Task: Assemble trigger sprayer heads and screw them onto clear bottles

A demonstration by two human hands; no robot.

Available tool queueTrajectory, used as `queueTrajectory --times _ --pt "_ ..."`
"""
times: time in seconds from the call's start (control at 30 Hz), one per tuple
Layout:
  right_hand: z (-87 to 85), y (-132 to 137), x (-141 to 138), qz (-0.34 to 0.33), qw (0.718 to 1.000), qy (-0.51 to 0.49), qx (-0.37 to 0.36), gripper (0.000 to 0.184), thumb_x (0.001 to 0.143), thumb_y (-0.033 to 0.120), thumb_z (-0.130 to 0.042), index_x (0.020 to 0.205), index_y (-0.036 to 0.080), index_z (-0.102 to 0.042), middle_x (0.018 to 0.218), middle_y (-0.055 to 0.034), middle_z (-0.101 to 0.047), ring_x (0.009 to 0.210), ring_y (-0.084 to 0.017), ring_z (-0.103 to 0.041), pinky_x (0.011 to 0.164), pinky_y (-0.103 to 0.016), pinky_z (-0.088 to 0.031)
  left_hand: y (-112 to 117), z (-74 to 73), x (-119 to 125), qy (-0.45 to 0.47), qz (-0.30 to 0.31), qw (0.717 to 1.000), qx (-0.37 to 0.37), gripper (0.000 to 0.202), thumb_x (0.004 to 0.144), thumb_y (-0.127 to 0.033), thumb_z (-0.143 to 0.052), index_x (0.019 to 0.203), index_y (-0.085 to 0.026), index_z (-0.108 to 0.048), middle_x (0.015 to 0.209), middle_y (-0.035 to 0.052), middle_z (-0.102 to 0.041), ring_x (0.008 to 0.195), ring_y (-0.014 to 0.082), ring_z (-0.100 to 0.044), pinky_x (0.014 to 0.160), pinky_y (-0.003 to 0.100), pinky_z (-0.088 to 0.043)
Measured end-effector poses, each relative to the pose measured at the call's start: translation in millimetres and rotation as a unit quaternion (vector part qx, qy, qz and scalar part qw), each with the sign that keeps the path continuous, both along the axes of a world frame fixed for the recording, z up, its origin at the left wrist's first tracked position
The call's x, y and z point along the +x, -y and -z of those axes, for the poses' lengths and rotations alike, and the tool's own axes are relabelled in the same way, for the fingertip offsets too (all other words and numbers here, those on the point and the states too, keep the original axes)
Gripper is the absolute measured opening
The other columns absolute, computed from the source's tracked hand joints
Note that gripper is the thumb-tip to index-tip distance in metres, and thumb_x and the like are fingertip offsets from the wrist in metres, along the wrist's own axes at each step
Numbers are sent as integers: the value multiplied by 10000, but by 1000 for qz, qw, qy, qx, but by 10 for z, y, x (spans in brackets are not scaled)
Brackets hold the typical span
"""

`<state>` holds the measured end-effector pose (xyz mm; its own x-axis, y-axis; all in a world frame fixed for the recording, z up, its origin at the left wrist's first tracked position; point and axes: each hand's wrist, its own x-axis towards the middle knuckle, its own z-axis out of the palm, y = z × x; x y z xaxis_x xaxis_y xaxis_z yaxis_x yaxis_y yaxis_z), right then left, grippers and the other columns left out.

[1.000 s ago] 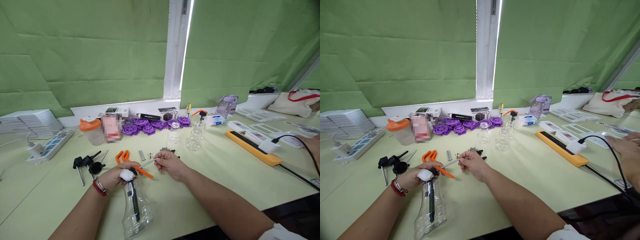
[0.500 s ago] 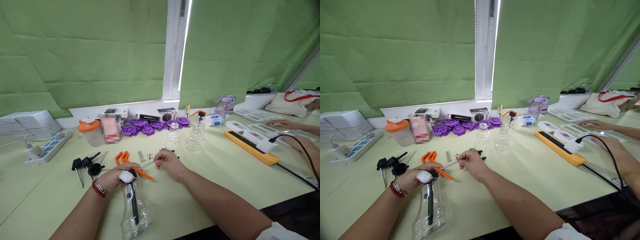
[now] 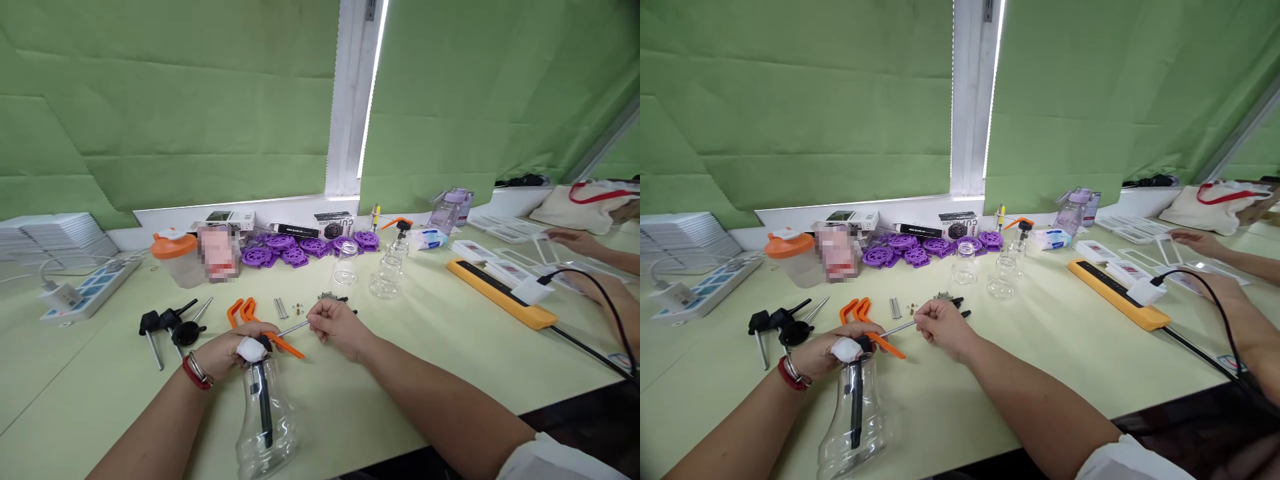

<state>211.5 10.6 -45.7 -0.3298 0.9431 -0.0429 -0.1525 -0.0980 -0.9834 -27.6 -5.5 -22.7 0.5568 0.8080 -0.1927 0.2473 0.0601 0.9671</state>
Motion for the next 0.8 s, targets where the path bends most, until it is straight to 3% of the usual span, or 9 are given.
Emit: queueTrajectory --times 0.1,0.2,0.33,0.43,0.53,0.67,0.8 --pt "12 -46 44 36 998 21 46 200 668 323 -688 736 158 -598 551 43 -532 481 -80 -477 488 -228 -408 -22 -4 -44 48 -52 995 -69 367 549 -286 -628 902 -220 -703 750 57 -625 675 201 -514 590 297 -394" --pt "32 -50 72 42 976 161 141 92 725 258 -639 743 168 -648 622 8 -581 584 -118 -539 595 -269 -436 -48 -41 -98 106 -108 987 -49 380 508 -236 -673 886 -206 -708 824 84 -662 720 232 -559 589 304 -415" --pt "78 -1 -34 -34 864 400 305 141 792 164 -574 695 157 -676 765 -43 -614 748 -144 -572 710 -267 -408 -84 -117 -113 256 -218 941 22 376 549 -292 -683 900 -158 -688 811 108 -677 645 214 -583 492 264 -408" --pt "103 -17 -194 -80 783 514 341 215 850 169 -499 722 136 -669 791 -64 -598 747 -145 -570 679 -252 -389 -103 -167 -71 349 -275 895 31 301 606 -332 -644 815 -117 -680 738 95 -667 479 123 -506 379 205 -327" --pt "99 -94 -315 -81 737 570 354 219 867 180 -466 772 132 -658 814 -72 -589 740 -150 -565 650 -250 -369 -111 -201 -30 415 -308 856 27 198 635 -292 -604 698 -112 -656 617 55 -630 372 61 -384 321 183 -271" --pt "79 -182 -346 -67 739 580 337 223 859 185 -461 743 147 -648 781 -54 -566 669 -132 -539 593 -244 -330 -125 -213 -19 456 -334 825 20 114 635 -230 -571 639 -128 -623 552 36 -598 381 77 -406 306 173 -266" --pt "79 -196 -305 -62 764 554 325 231 858 163 -459 733 151 -652 827 -55 -566 710 -121 -537 619 -232 -326 -148 -191 -41 457 -325 827 23 155 659 -248 -544 704 -127 -631 616 48 -628 367 72 -390 314 189 -288"
